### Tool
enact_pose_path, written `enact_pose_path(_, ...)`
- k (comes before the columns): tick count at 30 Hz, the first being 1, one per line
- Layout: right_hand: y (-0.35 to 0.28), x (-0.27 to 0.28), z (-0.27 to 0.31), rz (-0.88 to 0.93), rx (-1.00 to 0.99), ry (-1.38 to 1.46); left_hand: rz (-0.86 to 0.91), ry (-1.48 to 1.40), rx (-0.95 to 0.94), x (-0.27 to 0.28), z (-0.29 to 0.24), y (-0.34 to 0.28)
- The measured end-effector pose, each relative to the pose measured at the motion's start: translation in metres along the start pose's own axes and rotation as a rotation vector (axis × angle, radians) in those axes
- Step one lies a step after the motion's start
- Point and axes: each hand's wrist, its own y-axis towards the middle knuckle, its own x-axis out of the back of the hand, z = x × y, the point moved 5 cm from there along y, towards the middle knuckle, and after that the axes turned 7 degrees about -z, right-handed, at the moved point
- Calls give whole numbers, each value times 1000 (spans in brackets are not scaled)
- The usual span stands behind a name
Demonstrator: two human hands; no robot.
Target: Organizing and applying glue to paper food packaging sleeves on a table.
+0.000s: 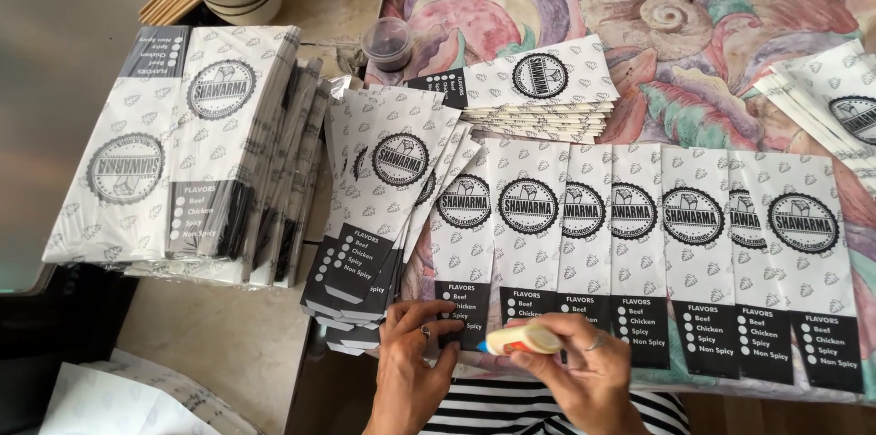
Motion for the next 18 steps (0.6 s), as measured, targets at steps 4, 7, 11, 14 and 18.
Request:
enact_pose_path(4, 11, -25, 9, 6, 67, -172, 29, -3, -22, 4, -1, 3)
enact_pose_path(7, 16, -40, 10, 55, 112, -176, 78, -7, -76, 7, -7, 3)
enact_pose_path(11, 18, -48, 10, 97, 179, -175, 121, 1, -70, 7, -5, 5)
enact_pose_path(14, 10, -29, 9, 31, 144, -180, 95, 20, -107, 6, -4, 4)
enact_pose_path(18, -10, 28, -8, -166, -142, 40, 56, 45, -276, -1, 8, 0)
